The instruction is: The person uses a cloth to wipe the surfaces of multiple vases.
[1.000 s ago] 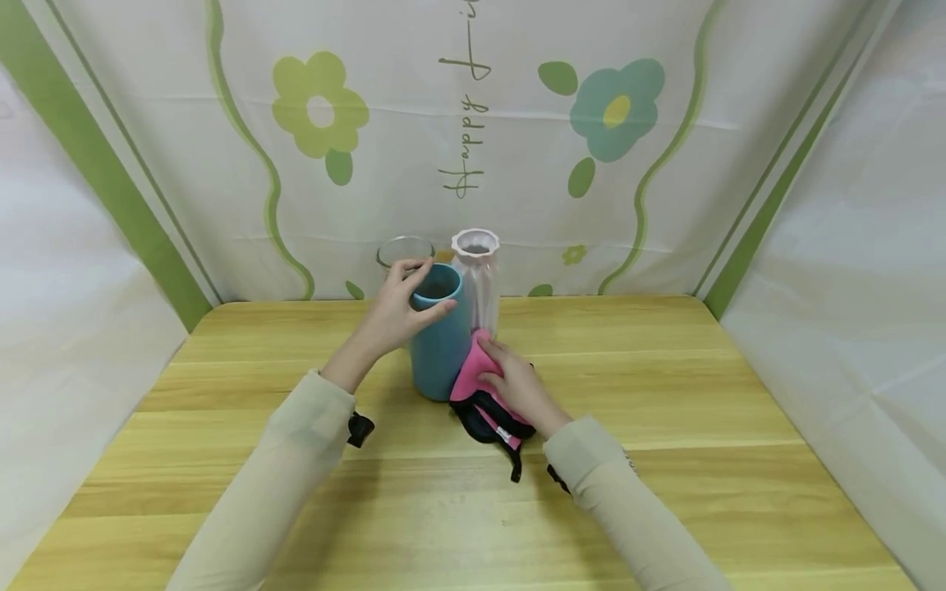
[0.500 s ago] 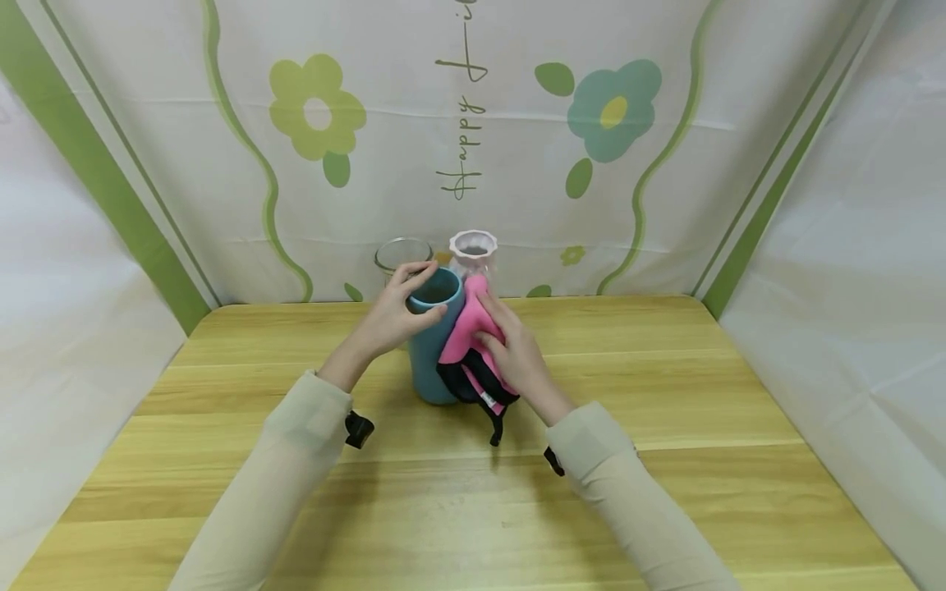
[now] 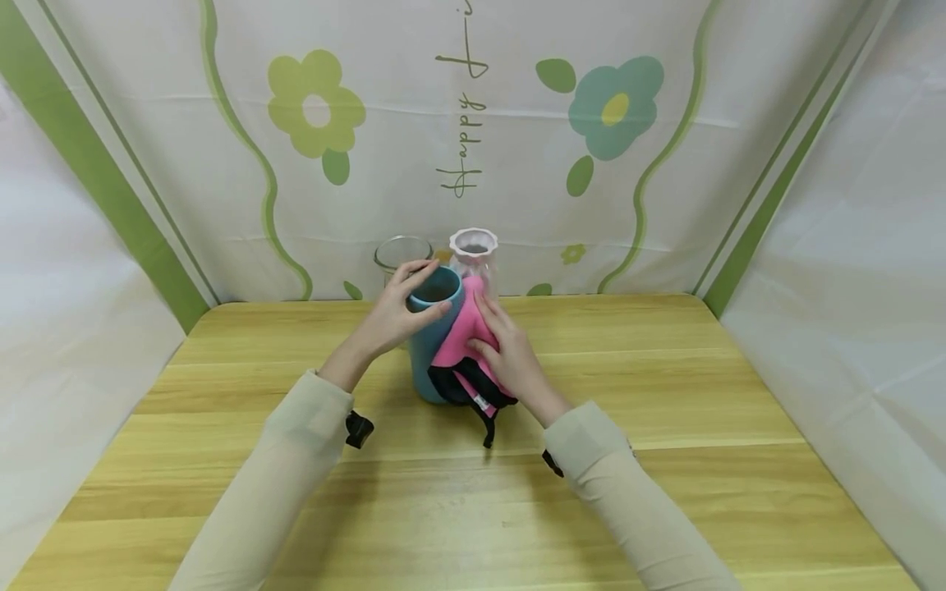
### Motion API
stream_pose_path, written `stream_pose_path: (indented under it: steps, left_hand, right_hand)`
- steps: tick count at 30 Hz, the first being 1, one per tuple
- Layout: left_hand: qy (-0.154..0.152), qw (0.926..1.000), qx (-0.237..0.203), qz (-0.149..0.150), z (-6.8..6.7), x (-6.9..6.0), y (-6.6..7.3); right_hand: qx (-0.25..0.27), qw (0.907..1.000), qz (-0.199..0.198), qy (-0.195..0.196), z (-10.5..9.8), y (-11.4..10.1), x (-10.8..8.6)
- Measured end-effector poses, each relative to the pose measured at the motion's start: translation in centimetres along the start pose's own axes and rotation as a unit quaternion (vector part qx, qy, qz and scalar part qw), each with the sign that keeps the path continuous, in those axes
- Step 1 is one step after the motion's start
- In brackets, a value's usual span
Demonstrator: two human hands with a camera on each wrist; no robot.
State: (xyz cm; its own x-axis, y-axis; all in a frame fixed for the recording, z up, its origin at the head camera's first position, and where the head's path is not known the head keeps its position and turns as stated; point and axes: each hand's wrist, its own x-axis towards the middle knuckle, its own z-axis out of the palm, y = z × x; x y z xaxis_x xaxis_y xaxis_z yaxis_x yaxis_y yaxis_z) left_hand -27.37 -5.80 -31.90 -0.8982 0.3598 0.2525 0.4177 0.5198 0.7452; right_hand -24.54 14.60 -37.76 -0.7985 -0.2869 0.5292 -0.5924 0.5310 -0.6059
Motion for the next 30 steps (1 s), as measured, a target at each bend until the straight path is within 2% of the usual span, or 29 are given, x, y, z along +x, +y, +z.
stream_pose_path:
  steps: [3, 7, 12, 15, 18, 24, 30]
  left_hand:
    - [0.0, 1.0, 0.002, -0.003, 0.0, 0.0, -0.1]
    - [-0.002, 1.0, 0.0, -0.004, 0.0, 0.0, 0.0]
    - [-0.005, 1.0, 0.002, -0.003, -0.1, -0.1, 0.2]
    - [-0.007, 1.0, 0.004, -0.002, -0.1, -0.1, 0.2]
    - [-0.006, 1.0, 0.007, 0.003, -0.2, -0.2, 0.2]
    - [-0.006, 0.9998, 0.005, 0.017, -0.5, -0.3, 0.1]
    - [-0.005, 0.9995, -0.013, 0.027, -0.8, -0.3, -0.2]
  right_hand:
    - [-0.012, 0.9996, 0.003, -0.024, 0.3, 0.8, -0.6]
    - [-0.027, 0.9969, 0.029, -0.067, 0.8, 2.0, -1.6]
    - [-0.081, 0.9852, 0.064, -0.137, 1.4, 3.2, -2.7]
    - [-0.098, 0.9799, 0.072, -0.158, 1.5, 3.4, -3.1]
    - [-0.084, 0.9829, 0.072, -0.147, 1.5, 3.5, -3.2]
    - [-0.053, 0.992, 0.06, -0.097, 1.1, 3.1, -2.5]
    - [-0.022, 0.9974, 0.06, -0.035, 0.3, 1.4, -1.3]
